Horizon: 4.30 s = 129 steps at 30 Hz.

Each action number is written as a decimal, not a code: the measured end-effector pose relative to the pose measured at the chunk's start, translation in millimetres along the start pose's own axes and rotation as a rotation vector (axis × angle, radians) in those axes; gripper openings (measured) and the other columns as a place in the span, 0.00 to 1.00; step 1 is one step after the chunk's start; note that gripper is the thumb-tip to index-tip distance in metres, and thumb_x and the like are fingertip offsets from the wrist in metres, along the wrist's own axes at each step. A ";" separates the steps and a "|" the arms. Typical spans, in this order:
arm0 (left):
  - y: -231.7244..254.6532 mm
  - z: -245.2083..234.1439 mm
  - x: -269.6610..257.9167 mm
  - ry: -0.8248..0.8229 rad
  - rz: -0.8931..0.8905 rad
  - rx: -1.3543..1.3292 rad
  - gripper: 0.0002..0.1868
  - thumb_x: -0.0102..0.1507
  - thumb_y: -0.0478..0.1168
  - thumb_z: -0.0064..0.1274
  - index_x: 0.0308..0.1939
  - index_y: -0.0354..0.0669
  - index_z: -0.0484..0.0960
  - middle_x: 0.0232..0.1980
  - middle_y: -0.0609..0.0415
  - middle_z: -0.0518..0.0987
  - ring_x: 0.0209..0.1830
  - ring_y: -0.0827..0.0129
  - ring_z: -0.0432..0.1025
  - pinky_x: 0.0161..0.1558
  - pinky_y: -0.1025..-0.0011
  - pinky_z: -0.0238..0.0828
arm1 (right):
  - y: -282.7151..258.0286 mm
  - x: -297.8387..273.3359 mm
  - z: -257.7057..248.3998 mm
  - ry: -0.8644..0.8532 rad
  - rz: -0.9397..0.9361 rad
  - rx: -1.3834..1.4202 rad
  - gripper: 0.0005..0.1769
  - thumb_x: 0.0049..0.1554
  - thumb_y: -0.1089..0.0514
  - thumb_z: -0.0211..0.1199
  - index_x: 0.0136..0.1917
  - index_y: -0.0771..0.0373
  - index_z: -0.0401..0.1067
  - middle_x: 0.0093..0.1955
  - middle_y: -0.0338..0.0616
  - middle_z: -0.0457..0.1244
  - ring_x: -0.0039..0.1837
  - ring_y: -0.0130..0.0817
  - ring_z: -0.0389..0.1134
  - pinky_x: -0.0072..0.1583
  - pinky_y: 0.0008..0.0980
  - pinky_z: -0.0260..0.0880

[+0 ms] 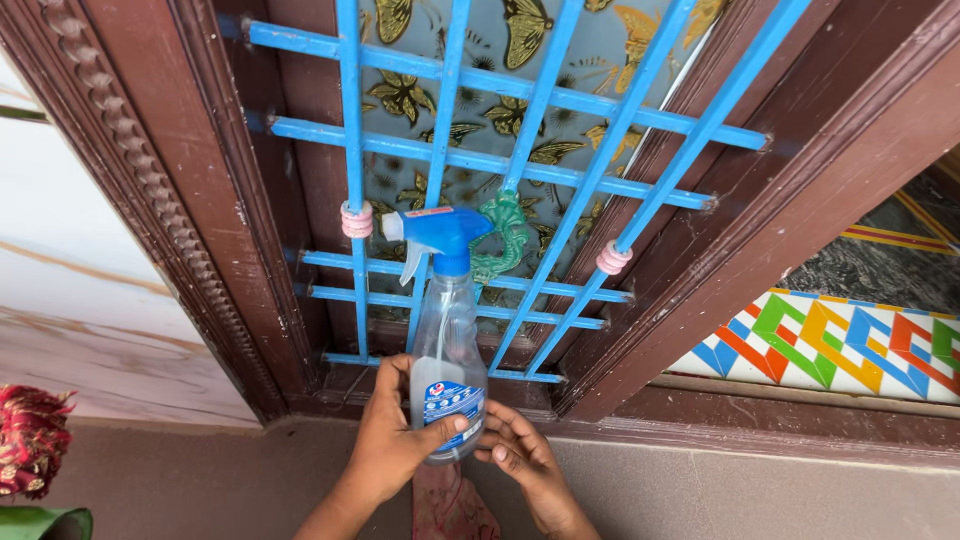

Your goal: The person cleans a blue metal door grill using a spray bottle and a cloth, wiping the bars and the surrounding wooden frame.

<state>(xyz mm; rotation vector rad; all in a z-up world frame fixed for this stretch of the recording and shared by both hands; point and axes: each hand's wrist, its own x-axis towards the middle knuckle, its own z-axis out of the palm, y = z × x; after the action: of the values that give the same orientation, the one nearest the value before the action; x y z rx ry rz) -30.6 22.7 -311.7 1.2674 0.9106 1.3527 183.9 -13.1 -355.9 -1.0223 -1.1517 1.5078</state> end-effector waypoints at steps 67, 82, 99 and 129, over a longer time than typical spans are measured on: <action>-120.4 28.1 -42.6 -0.660 -0.740 -0.005 0.49 0.54 0.62 0.58 0.73 0.42 0.62 0.69 0.40 0.72 0.72 0.54 0.66 0.70 0.59 0.60 | -28.8 0.3 -53.5 0.203 -0.287 -0.033 0.46 0.56 0.32 0.55 0.79 0.40 0.35 0.65 0.65 0.62 0.49 0.53 0.75 0.46 0.46 0.83; -110.2 60.8 -52.8 -0.440 -0.573 0.182 0.61 0.48 0.65 0.69 0.69 0.35 0.51 0.59 0.34 0.76 0.65 0.54 0.73 0.65 0.63 0.68 | 15.4 30.0 -53.8 0.272 -0.205 -0.053 0.40 0.59 0.36 0.54 0.78 0.43 0.41 0.63 0.57 0.60 0.56 0.41 0.70 0.48 0.43 0.82; -147.4 57.6 -56.1 -0.402 -0.574 0.217 0.56 0.53 0.54 0.67 0.67 0.29 0.44 0.66 0.38 0.60 0.75 0.54 0.60 0.73 0.63 0.58 | 29.8 26.8 -9.4 0.322 0.222 0.393 0.37 0.52 0.41 0.64 0.69 0.63 0.66 0.55 0.51 0.69 0.58 0.43 0.71 0.59 0.44 0.76; -110.3 36.7 -39.0 -0.658 -0.531 0.557 0.54 0.54 0.69 0.58 0.74 0.40 0.58 0.82 0.31 0.34 0.80 0.45 0.49 0.76 0.64 0.49 | 79.6 47.2 -26.9 0.513 0.385 0.385 0.33 0.52 0.31 0.67 0.54 0.61 0.73 0.43 0.44 0.67 0.44 0.38 0.69 0.50 0.44 0.73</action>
<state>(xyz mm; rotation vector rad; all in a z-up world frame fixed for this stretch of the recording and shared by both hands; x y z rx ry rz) 21.8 1.2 -420.5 1.5930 1.0649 0.2218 185.0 29.3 -442.4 -1.3006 -0.3001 1.5493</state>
